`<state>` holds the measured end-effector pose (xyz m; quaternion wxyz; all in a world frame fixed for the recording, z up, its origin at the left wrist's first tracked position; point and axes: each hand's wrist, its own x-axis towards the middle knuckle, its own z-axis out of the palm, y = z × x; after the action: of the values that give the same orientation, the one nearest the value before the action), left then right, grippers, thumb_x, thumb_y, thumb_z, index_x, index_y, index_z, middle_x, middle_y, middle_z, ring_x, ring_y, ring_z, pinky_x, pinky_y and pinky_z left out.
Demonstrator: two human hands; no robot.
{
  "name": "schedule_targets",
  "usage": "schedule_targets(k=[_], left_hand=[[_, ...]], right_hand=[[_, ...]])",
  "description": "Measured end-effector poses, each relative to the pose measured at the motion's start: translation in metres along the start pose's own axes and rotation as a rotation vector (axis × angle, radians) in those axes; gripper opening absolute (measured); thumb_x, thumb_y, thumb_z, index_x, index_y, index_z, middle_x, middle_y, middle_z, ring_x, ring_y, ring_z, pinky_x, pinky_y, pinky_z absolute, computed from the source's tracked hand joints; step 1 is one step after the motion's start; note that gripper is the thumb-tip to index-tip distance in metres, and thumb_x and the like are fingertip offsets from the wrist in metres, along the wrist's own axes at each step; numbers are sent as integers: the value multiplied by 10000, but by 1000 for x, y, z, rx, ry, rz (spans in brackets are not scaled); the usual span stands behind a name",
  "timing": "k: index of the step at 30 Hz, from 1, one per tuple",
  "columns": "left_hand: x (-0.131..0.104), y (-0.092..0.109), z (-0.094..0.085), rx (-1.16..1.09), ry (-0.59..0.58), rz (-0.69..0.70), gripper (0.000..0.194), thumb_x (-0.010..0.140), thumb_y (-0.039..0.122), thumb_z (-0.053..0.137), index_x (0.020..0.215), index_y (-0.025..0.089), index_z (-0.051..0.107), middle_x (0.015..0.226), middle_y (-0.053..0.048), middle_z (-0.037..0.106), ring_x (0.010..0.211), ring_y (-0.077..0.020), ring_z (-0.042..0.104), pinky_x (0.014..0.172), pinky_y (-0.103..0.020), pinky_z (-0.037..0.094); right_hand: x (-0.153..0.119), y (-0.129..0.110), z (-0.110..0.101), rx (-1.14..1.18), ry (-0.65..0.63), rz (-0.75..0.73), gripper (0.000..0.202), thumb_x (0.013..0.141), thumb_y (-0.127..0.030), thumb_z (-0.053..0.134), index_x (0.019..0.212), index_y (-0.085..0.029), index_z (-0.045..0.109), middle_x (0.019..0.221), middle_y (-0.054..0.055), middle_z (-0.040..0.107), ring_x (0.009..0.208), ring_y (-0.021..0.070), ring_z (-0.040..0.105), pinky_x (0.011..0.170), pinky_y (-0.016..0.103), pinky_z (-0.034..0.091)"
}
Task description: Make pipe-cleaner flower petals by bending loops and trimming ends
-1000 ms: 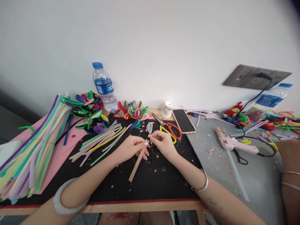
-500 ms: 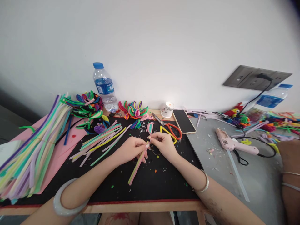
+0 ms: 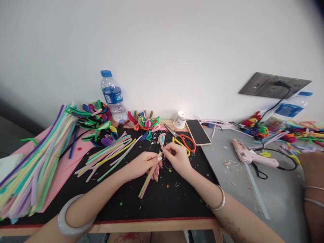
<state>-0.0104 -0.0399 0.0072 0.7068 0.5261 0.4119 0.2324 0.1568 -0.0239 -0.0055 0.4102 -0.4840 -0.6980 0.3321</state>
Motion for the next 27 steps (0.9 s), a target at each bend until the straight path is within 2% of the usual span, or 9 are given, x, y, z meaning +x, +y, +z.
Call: schedule_targets(k=[4, 6, 10, 14, 18, 21, 24, 27], left_hand=[[0, 0, 0, -8, 9, 5, 338, 828, 455, 467, 694, 147, 513, 450, 18, 554, 408, -133, 575, 401, -199, 403], [1, -1, -1, -43, 42, 29, 331, 830, 449, 468, 696, 149, 512, 440, 25, 542, 389, -127, 563, 392, -197, 400], [4, -7, -5, -115, 128, 93, 311, 835, 434, 468, 704, 154, 505, 440, 29, 542, 383, -120, 557, 416, -206, 429], [7, -9, -7, -128, 175, 99, 319, 831, 451, 469, 702, 161, 496, 450, 35, 531, 402, -122, 563, 430, -210, 440], [6, -5, -9, -141, 205, 103, 325, 822, 461, 479, 695, 163, 489, 487, 36, 523, 420, -114, 563, 446, -209, 441], [5, -2, -9, -171, 239, 99, 315, 810, 460, 499, 707, 162, 490, 524, 31, 522, 442, -105, 554, 443, -194, 414], [4, -1, -10, -248, 236, 118, 284, 809, 431, 514, 720, 162, 484, 539, 47, 469, 424, -67, 473, 426, -170, 359], [3, -1, -11, -307, 186, 117, 253, 832, 397, 501, 751, 157, 491, 547, 71, 386, 383, -18, 302, 390, -140, 246]], right_hand=[[4, -1, -5, -53, -14, -41, 115, 790, -266, 546, 746, -187, 617, 609, -10, 559, 512, 105, 439, 493, 221, 355], [9, -1, -10, -112, 18, -40, 114, 777, -287, 567, 810, -186, 610, 637, -9, 560, 516, 104, 440, 506, 223, 364], [21, 4, -26, -319, 127, -47, 313, 665, -343, 678, 909, -176, 574, 795, 20, 583, 613, 125, 481, 590, 246, 398], [31, 11, -41, -341, 62, -27, 339, 720, -369, 620, 983, -169, 545, 822, 29, 575, 653, 140, 505, 614, 258, 415], [34, 16, -50, -582, 125, 44, 193, 750, -317, 568, 871, -172, 526, 831, 50, 571, 777, 185, 539, 674, 280, 414], [32, 20, -52, -793, 52, 140, 194, 715, -270, 578, 855, -163, 498, 885, 90, 565, 843, 219, 549, 709, 301, 412], [31, 21, -51, -860, -25, 230, 254, 683, -206, 573, 911, -144, 478, 912, 116, 570, 860, 227, 567, 704, 291, 414], [32, 20, -50, -873, -50, 294, 296, 658, -184, 579, 930, -128, 477, 905, 133, 587, 861, 238, 584, 681, 283, 416]])
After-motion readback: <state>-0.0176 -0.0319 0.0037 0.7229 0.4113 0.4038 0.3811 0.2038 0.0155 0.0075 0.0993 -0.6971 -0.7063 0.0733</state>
